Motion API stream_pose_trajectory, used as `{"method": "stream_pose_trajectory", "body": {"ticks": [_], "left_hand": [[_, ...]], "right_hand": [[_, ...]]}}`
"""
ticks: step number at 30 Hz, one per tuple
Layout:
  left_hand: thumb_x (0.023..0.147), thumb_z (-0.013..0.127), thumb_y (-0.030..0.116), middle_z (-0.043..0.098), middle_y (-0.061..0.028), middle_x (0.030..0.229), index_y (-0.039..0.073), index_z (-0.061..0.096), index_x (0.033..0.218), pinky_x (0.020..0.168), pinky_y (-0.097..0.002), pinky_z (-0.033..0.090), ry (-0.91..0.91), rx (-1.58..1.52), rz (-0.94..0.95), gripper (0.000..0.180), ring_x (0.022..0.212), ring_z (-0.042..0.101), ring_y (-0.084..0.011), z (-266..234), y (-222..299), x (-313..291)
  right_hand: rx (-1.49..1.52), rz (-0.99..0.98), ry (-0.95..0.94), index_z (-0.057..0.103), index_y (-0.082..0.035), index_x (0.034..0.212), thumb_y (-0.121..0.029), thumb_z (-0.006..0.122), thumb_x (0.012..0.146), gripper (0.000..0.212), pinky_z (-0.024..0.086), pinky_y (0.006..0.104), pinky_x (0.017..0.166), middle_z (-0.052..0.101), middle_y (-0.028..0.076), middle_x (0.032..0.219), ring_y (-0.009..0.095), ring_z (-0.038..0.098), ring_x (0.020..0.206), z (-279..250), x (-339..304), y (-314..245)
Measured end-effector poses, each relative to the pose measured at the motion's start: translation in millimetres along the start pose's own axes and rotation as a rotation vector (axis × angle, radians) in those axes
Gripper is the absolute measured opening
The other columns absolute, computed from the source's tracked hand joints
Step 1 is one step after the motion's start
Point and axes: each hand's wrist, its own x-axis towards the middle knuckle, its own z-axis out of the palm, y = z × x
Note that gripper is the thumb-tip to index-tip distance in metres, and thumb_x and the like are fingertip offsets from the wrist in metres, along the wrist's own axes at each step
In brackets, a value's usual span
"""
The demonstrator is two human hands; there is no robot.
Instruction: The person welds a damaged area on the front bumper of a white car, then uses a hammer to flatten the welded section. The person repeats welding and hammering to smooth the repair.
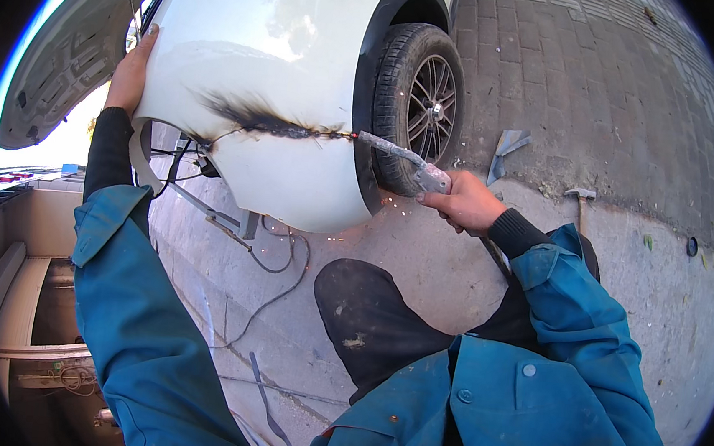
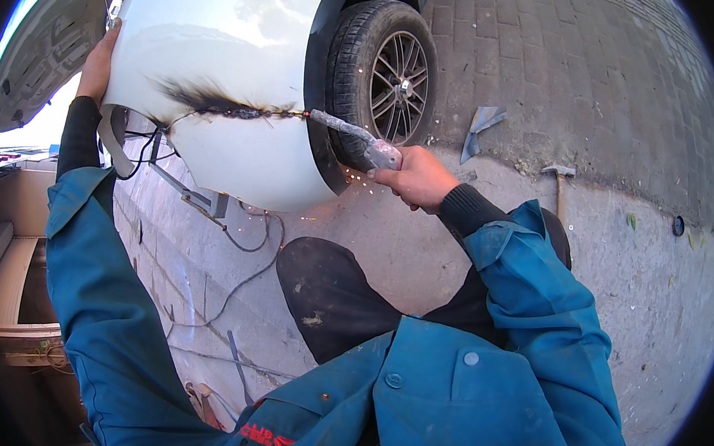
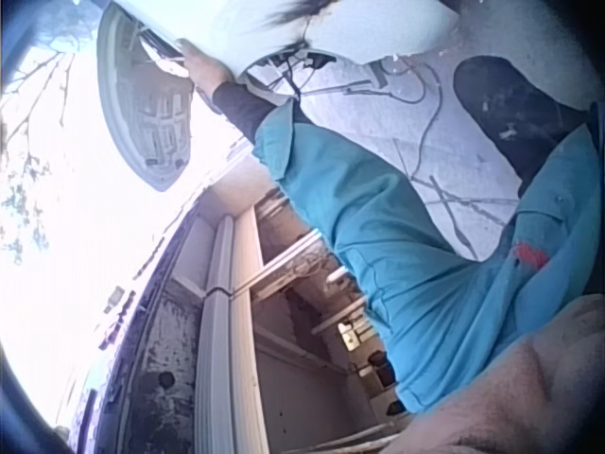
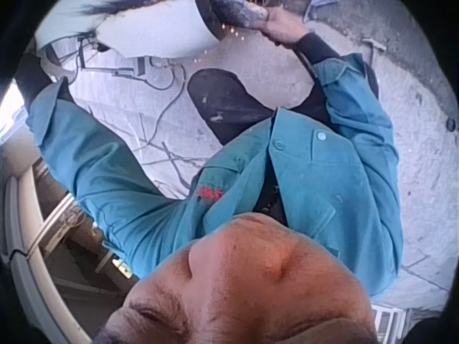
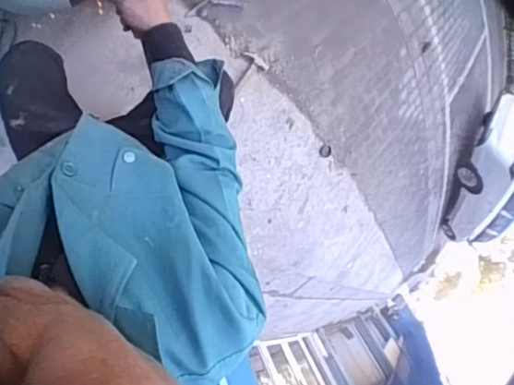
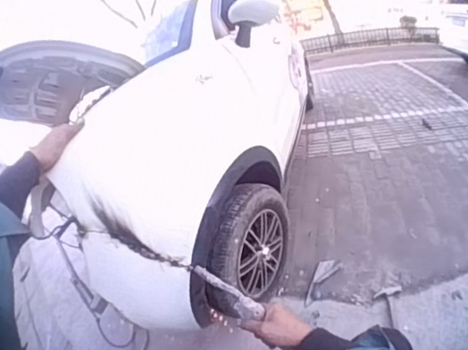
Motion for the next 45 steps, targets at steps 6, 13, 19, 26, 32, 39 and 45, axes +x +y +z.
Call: {"method": "stream_pose_trajectory", "body": {"ticks": [6, 13, 19, 26, 32, 39, 45], "left_hand": [[0.108, 0.044, 0.073, 0.074, -0.0205, 0.130, -0.003, 0.065, 0.146, 0.103, -0.0338, 0.050, 0.001, -0.013, -0.010, 0.087, 0.114, 0.071, -0.0242, -0.4, -2.2, 1.3], [0.105, 0.047, 0.076, 0.075, -0.0186, 0.128, -0.003, 0.066, 0.145, 0.102, -0.0336, 0.050, -0.020, -0.040, -0.052, 0.091, 0.111, 0.071, -0.0232, -1.5, 0.5, 1.0], [0.105, 0.050, 0.074, 0.075, -0.0157, 0.129, 0.002, 0.065, 0.149, 0.104, -0.0321, 0.050, -0.037, -0.068, -0.090, 0.086, 0.112, 0.070, -0.0211, -1.8, -3.2, 3.6], [0.103, 0.048, 0.078, 0.076, -0.0180, 0.123, -0.005, 0.068, 0.141, 0.100, -0.0333, 0.051, -0.029, -0.082, -0.033, 0.094, 0.107, 0.071, -0.0229, -0.1, -4.2, 4.0], [0.105, 0.053, 0.073, 0.076, -0.0127, 0.125, 0.001, 0.067, 0.146, 0.100, -0.0301, 0.051, -0.074, -0.105, -0.076, 0.084, 0.109, 0.070, -0.0178, -1.7, -2.8, 4.9], [0.104, 0.051, 0.075, 0.076, -0.0138, 0.125, 0.001, 0.067, 0.146, 0.100, -0.0308, 0.051, -0.060, -0.085, -0.077, 0.086, 0.108, 0.070, -0.0185, -2.0, -1.1, 2.6], [0.103, 0.050, 0.076, 0.076, -0.0143, 0.125, 0.002, 0.066, 0.148, 0.100, -0.0311, 0.051, -0.053, -0.085, -0.086, 0.088, 0.109, 0.071, -0.0197, -1.1, 1.7, 0.9]], "right_hand": [[0.002, -0.001, -0.001, 0.062, -0.006, 0.090, -0.030, 0.075, 0.103, 0.031, 0.044, 0.0291, 0.043, 0.056, -0.001, 0.064, 0.009, 0.053, 0.048, 0.3, -1.1, -0.9], [0.006, -0.008, -0.012, 0.062, -0.005, 0.088, -0.030, 0.076, 0.103, 0.031, 0.044, 0.0293, 0.043, 0.056, -0.001, 0.062, 0.010, 0.053, 0.047, 0.2, -2.2, -1.8], [-0.011, -0.010, -0.001, 0.062, -0.005, 0.089, -0.029, 0.075, 0.103, 0.031, 0.043, 0.0293, 0.043, 0.055, -0.001, 0.062, 0.010, 0.053, 0.047, 0.2, -2.3, -1.8], [-0.001, -0.015, -0.003, 0.063, -0.005, 0.089, -0.029, 0.075, 0.103, 0.030, 0.044, 0.0290, 0.043, 0.057, 0.000, 0.063, 0.010, 0.054, 0.048, 0.0, -0.7, 0.2], [0.012, -0.014, -0.008, 0.062, -0.006, 0.087, -0.028, 0.076, 0.103, 0.031, 0.045, 0.0296, 0.044, 0.057, 0.000, 0.062, 0.010, 0.054, 0.048, -0.6, 0.4, 1.2], [-0.005, -0.001, 0.001, 0.063, -0.005, 0.089, -0.029, 0.076, 0.102, 0.030, 0.045, 0.0287, 0.044, 0.057, 0.000, 0.063, 0.010, 0.054, 0.048, -0.6, -0.8, -0.1], [-0.010, -0.019, 0.004, 0.066, -0.002, 0.093, -0.032, 0.077, 0.101, 0.033, 0.047, 0.0304, 0.043, 0.059, 0.001, 0.065, 0.011, 0.056, 0.048, -0.7, 1.2, 2.9]]}}
